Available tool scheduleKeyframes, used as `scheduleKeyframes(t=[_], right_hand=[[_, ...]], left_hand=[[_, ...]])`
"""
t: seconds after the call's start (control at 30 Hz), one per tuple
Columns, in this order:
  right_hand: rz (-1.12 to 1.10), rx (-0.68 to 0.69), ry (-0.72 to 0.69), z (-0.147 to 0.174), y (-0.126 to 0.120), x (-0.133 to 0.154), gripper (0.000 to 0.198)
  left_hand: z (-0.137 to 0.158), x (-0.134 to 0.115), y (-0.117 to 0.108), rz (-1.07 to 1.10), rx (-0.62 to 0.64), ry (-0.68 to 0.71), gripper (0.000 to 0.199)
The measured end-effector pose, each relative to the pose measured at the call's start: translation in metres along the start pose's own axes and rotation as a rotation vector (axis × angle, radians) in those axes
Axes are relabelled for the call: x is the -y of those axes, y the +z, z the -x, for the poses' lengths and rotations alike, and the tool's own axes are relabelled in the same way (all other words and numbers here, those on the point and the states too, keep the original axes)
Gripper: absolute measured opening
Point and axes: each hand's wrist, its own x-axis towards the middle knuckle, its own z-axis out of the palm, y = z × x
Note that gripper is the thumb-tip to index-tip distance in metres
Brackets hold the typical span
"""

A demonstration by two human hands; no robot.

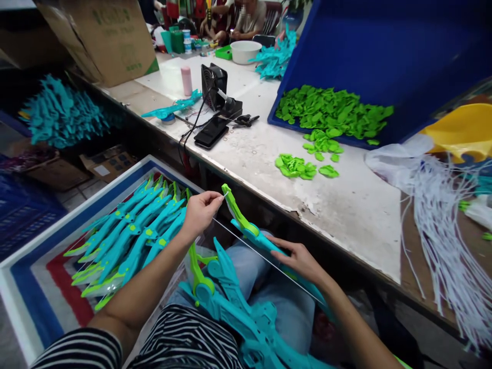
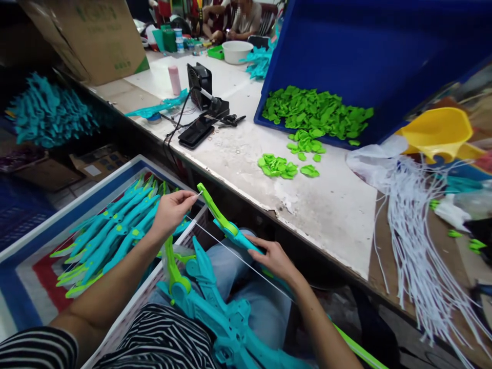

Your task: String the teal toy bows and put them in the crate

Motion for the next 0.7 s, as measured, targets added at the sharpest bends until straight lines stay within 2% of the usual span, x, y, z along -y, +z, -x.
scheduleKeyframes(t=[0.23,0.47,0.7], right_hand=[[-0.03,-0.022,-0.069,0.0,0.002,-0.004,0.044],[-0.034,-0.025,-0.07,0.001,0.003,-0.006,0.045],[0.005,-0.02,-0.012,0.002,0.003,-0.002,0.046]], left_hand=[[-0.007,-0.001,0.001,-0.046,0.008,0.028,0.011],[-0.009,0.002,0.0,-0.039,-0.007,0.023,0.01],[-0.013,0.008,0.007,0.157,0.096,-0.017,0.022]])
